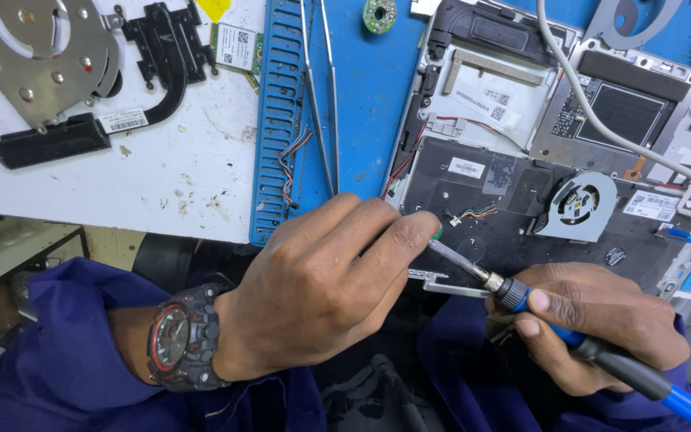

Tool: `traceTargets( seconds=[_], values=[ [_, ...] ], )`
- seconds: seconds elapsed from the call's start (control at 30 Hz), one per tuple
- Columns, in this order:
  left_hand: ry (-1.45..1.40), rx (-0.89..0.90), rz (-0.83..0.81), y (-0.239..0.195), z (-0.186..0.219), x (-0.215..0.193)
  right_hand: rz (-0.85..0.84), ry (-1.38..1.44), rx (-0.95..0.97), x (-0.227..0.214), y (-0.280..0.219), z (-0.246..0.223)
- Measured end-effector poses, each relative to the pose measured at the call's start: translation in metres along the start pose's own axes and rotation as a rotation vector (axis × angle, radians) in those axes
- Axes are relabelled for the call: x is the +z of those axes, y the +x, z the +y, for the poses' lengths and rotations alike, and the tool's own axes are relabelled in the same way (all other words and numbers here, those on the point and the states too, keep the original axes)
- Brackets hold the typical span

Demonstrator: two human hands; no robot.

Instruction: The person uses a soldering iron to work on a small green circuit board and wires inside a disassembled laptop. They apply solder to the board and wires, occasionally using tweezers to hold components in place. The workspace is cluttered with various laptop parts and tools.

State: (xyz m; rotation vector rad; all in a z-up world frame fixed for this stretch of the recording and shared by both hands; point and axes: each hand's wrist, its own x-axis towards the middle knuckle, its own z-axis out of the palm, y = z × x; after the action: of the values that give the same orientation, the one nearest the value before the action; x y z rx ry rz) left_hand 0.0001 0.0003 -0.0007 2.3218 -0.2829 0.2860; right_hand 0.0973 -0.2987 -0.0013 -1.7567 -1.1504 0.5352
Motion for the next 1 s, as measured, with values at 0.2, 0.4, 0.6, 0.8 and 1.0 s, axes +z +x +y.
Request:
traceTargets(
  seconds=[0.2,0.4,0.6,0.8,1.0],
  values=[
    [0.007,-0.008,-0.004,-0.001,0.000,0.002,0.012,-0.005,-0.019,-0.002,-0.008,0.006],
    [0.003,-0.011,-0.010,-0.003,0.000,0.003,-0.025,0.021,0.014,-0.001,-0.005,0.002],
    [0.012,0.002,0.009,0.000,0.000,0.001,-0.034,0.036,0.017,-0.002,-0.011,0.004],
    [-0.023,-0.009,0.014,-0.001,0.000,0.000,-0.079,0.037,0.026,-0.005,-0.012,0.006],
    [-0.011,-0.015,0.124,0.005,0.003,-0.015,0.133,-0.002,0.189,0.003,0.004,-0.021]
  ],
)
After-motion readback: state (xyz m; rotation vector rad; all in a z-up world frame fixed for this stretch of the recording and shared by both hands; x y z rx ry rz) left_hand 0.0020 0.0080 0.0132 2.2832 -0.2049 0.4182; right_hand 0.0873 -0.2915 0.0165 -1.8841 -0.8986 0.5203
